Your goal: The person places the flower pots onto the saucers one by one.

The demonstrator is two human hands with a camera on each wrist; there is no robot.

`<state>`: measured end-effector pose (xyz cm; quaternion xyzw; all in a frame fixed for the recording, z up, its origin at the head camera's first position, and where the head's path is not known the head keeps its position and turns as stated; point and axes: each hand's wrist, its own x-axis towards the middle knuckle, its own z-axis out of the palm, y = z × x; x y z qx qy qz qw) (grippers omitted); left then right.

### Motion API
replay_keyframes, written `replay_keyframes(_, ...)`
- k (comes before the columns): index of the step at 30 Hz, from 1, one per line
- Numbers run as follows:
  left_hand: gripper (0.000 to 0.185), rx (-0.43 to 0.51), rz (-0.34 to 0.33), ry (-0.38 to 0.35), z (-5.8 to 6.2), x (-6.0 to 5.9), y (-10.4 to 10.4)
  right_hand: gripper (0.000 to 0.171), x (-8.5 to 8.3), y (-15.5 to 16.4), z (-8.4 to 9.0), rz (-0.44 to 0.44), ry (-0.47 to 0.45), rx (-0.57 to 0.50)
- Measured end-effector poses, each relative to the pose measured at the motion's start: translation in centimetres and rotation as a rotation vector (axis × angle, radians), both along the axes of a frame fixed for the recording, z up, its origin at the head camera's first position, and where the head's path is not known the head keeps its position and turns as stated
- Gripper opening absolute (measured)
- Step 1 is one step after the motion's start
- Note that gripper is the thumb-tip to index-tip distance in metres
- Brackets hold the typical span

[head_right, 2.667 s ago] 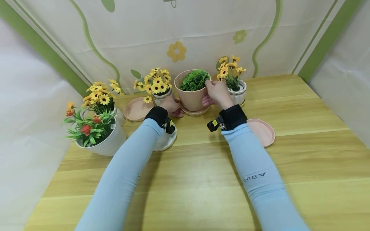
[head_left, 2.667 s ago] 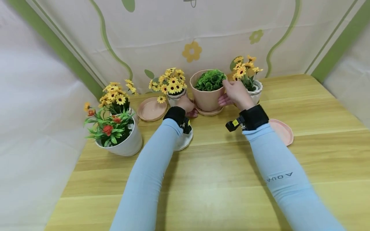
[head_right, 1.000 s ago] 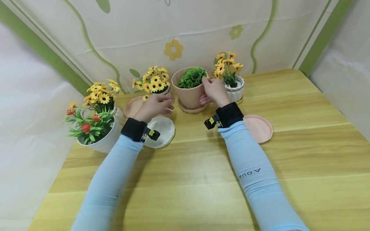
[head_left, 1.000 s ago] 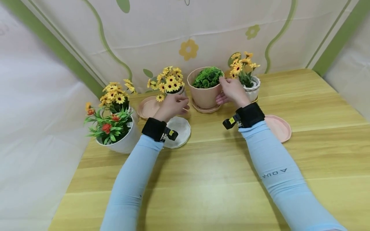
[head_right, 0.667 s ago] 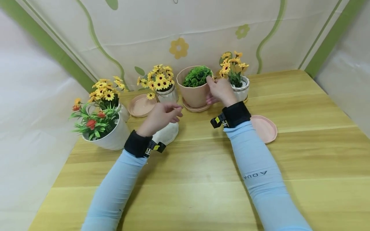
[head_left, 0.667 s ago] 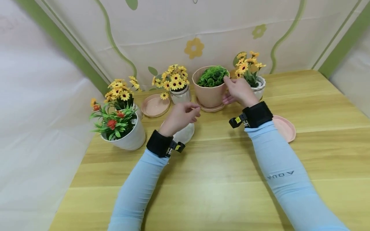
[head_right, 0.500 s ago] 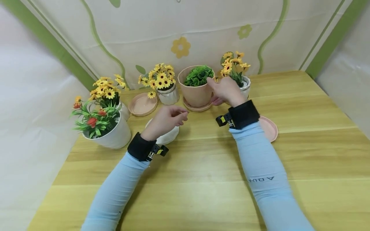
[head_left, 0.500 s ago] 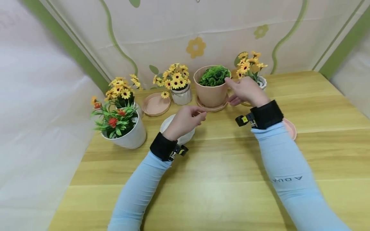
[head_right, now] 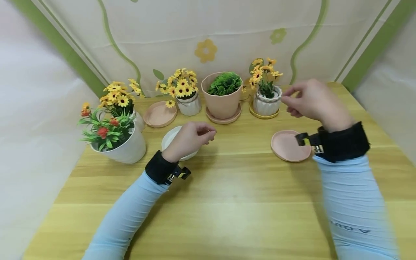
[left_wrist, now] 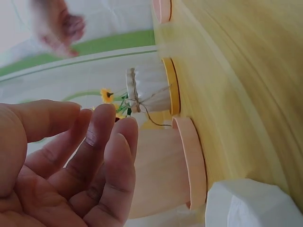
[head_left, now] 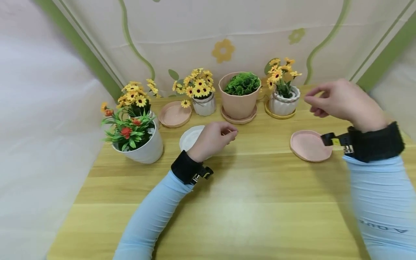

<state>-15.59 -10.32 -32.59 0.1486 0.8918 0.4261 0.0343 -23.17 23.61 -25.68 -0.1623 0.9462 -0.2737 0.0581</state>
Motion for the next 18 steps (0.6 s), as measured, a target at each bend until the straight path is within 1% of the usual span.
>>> replay_keyframes(3, 0.018, 0.005, 0.007, -0.006, 0.1, -0.1, -0.2, 0.047, -0.5, 3.3, -1.5, 0.018, -0.051, 0.102)
replay_keyframes(6, 0.018, -0.002, 0.002, -0.011, 0.1, -0.2, -0.5, 0.047, -1.1, 5.9, -3.7, 0.046, -0.135, 0.142)
replay_keyframes(8, 0.019, -0.006, 0.004, -0.015, 0.1, -0.3, -0.7, 0.047, -1.5, 7.0, -4.9, 0.069, -0.198, 0.148)
replay_keyframes(11, 0.019, -0.005, 0.019, -0.024, -0.1, -0.5, -1.1, 0.051, -2.3, 7.7, -6.3, 0.108, -0.312, 0.125)
replay_keyframes(13, 0.019, -0.006, 0.037, -0.03, -0.1, -0.6, -1.5, 0.054, -2.7, 7.6, -7.0, 0.132, -0.375, 0.118)
replay_keyframes(15, 0.019, -0.008, 0.057, -0.032, -0.1, -0.6, -1.9, 0.056, -3.0, 7.2, -7.5, 0.151, -0.411, 0.126)
replay_keyframes(18, 0.019, -0.013, 0.083, -0.032, 0.0, -0.7, -2.5, 0.053, -3.2, 6.8, -8.0, 0.174, -0.422, 0.152)
